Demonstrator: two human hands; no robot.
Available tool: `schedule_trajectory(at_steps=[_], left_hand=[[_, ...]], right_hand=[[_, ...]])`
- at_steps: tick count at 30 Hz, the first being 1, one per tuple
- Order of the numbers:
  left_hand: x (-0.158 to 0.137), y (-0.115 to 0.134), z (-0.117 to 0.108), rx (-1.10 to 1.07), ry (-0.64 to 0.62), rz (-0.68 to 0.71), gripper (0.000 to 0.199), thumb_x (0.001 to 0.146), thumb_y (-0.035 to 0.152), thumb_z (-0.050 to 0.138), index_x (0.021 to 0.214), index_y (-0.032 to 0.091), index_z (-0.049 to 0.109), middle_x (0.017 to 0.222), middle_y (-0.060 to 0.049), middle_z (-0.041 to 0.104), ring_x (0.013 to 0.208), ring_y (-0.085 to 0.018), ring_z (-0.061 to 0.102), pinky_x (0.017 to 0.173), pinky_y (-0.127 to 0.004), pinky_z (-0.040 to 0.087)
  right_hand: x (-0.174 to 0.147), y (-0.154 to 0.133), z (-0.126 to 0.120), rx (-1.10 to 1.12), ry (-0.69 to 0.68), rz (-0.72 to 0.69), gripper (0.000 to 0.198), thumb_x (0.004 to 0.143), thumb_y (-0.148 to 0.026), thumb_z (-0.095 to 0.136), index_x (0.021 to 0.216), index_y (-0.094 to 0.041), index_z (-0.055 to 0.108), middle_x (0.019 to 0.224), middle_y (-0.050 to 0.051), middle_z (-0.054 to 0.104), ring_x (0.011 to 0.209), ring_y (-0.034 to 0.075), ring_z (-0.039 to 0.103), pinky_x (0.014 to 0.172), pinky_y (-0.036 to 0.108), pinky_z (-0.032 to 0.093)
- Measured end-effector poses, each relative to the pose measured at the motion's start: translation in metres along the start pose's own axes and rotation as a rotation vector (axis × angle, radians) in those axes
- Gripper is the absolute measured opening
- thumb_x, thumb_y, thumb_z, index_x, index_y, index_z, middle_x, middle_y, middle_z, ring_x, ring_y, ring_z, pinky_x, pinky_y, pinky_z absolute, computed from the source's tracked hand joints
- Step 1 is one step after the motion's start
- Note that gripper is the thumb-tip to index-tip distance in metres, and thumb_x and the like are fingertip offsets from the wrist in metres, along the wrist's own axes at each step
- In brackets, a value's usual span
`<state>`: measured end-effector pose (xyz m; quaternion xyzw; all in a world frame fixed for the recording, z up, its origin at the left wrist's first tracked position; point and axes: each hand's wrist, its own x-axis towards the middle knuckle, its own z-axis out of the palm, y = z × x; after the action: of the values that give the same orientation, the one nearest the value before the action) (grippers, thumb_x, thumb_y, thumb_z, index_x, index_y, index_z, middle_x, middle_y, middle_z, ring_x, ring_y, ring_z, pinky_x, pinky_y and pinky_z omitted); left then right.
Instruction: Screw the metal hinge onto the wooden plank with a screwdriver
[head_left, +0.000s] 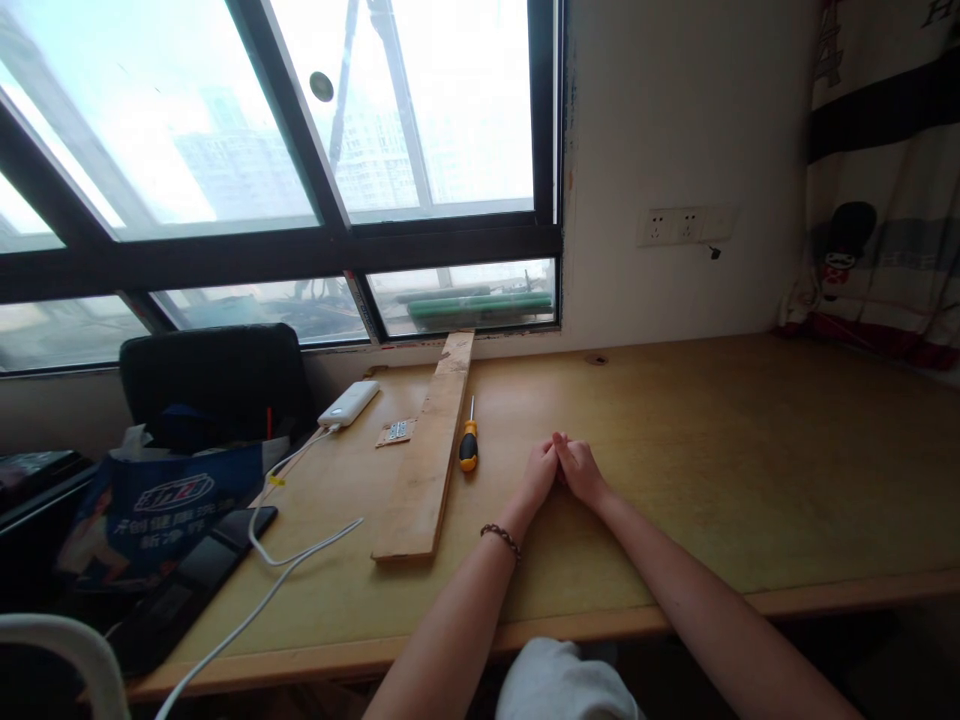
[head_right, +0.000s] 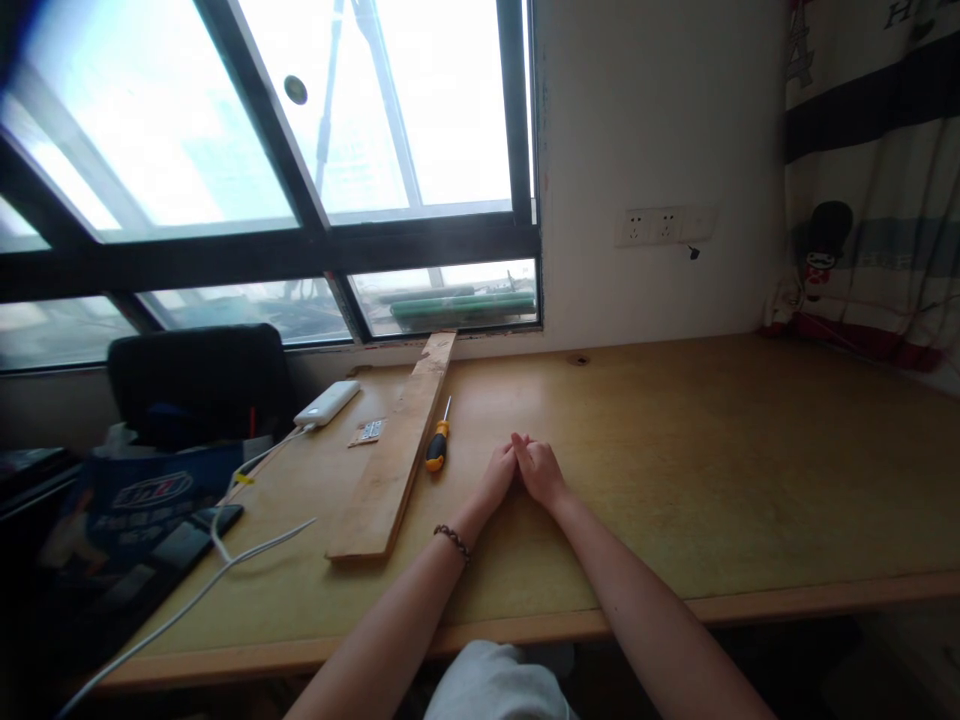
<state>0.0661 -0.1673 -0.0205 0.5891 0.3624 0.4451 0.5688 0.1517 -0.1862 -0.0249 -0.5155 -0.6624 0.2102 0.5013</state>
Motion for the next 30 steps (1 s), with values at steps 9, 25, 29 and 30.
schedule_trajectory(at_steps=[9,25,29,30], left_hand=[[0.0,-0.0001,-0.0002,0.017,0.002,0.007,0.038,0.071,0.051,0.045,0.055,0.017,0.048,0.043,0.002,0.042,0.047,-0.012,0.041,0.049,-0.025,0.034],[0.0006,-0.0008,0.0003,0.038,0.013,0.018,0.037,0.072,0.049,0.043,0.055,0.017,0.045,0.044,0.003,0.041,0.048,-0.011,0.042,0.051,-0.025,0.037],[-0.0005,0.0004,0.0003,0.049,0.011,0.027,0.037,0.073,0.049,0.042,0.055,0.017,0.045,0.043,0.003,0.041,0.049,-0.012,0.044,0.052,-0.025,0.038],[-0.0007,0.0007,0.0003,0.051,0.013,0.029,0.037,0.073,0.049,0.042,0.055,0.017,0.046,0.043,0.003,0.041,0.049,-0.012,0.044,0.052,-0.025,0.039]], right_hand=[[0.0,0.0009,0.0002,0.007,-0.006,0.004,0.065,0.083,-0.06,0.021,0.036,-0.02,0.04,0.033,0.0,0.041,0.038,0.012,0.045,0.046,0.023,0.034],[0.0003,0.0023,0.0007,0.005,-0.007,-0.007,0.065,0.084,-0.059,0.021,0.036,-0.02,0.04,0.033,0.0,0.04,0.037,0.011,0.044,0.045,0.023,0.032],[0.0001,0.0015,0.0002,0.007,-0.01,-0.011,0.065,0.084,-0.058,0.021,0.036,-0.02,0.04,0.033,0.0,0.04,0.038,0.011,0.044,0.046,0.023,0.032],[0.0001,0.0013,0.0,0.006,-0.009,-0.011,0.065,0.084,-0.058,0.021,0.036,-0.02,0.04,0.033,0.0,0.04,0.038,0.011,0.044,0.046,0.023,0.032]])
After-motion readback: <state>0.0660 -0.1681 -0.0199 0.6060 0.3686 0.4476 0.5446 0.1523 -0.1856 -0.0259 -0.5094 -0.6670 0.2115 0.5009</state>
